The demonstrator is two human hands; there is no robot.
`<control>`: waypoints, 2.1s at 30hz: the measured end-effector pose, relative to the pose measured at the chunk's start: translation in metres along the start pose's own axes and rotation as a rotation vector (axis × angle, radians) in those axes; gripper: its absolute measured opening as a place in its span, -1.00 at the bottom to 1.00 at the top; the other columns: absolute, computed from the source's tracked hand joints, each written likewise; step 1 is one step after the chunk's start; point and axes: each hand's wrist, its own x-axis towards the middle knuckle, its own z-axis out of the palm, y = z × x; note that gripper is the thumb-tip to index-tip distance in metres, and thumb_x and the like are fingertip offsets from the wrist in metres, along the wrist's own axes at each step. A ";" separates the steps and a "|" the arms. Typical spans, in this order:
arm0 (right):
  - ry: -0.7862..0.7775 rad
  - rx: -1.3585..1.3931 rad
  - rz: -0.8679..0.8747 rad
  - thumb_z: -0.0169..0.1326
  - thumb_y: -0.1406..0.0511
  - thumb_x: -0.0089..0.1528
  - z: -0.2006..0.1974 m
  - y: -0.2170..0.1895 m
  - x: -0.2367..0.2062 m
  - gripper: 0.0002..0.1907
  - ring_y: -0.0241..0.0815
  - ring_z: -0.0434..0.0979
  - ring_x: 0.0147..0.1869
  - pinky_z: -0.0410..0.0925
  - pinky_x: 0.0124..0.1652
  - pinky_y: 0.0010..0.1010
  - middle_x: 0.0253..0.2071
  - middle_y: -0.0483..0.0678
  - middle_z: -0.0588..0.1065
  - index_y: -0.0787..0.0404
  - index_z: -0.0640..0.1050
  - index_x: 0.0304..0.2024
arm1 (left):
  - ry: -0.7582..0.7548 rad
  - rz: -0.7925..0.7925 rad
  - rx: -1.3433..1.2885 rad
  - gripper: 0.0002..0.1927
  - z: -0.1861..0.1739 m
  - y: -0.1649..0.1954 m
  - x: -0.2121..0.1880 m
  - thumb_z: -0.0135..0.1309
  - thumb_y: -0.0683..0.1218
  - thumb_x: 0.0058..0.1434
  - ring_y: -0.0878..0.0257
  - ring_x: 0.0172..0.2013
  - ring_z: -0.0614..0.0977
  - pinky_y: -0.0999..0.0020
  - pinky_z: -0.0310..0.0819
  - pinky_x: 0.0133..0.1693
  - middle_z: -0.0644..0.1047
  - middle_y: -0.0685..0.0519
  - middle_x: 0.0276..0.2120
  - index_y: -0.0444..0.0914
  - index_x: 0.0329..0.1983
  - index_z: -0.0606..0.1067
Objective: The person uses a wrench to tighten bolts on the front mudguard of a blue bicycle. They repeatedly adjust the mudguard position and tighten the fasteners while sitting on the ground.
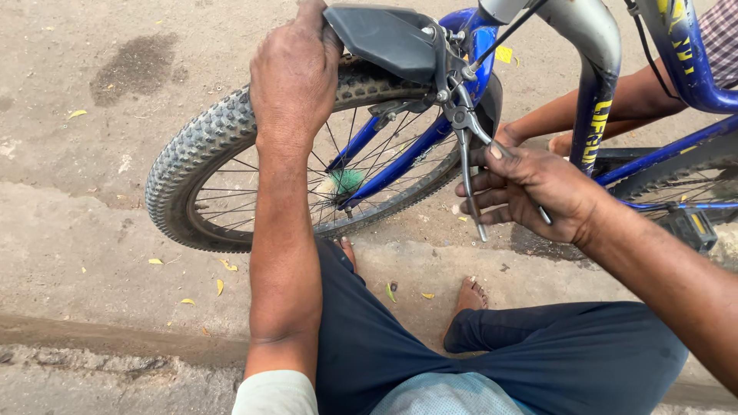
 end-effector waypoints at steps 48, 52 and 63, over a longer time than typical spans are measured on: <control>-1.495 1.689 -0.467 0.01 0.15 0.52 0.145 0.079 0.070 -0.68 -0.24 0.39 -0.39 0.26 -0.43 -0.51 -0.40 -0.11 0.37 0.32 0.50 -0.03 | -0.052 -0.007 0.123 -0.14 -0.041 0.040 -0.012 0.40 0.33 -0.01 0.04 -0.25 0.67 0.08 0.51 -0.16 0.63 -0.06 -0.27 -0.32 0.14 0.40; -1.248 1.292 -0.508 0.04 0.13 0.46 0.125 0.099 0.099 -0.71 -0.21 0.54 -0.31 0.41 -0.31 -0.39 -0.39 -0.09 0.50 0.22 0.55 -0.04 | 0.047 0.098 0.161 -0.15 -0.039 0.040 -0.015 0.49 0.25 -0.06 0.04 -0.23 0.66 0.06 0.47 -0.08 0.62 -0.07 -0.26 -0.33 0.10 0.40; -0.154 0.186 -0.131 0.09 0.29 0.16 0.018 0.076 0.011 -0.47 0.11 0.63 0.07 0.49 -0.07 -0.03 -0.01 0.18 0.59 0.19 0.38 0.19 | 0.103 0.237 0.104 0.09 -0.027 0.019 -0.024 0.49 0.20 -0.04 0.05 -0.06 0.65 -0.02 0.36 0.09 0.64 -0.03 -0.17 -0.26 0.43 0.16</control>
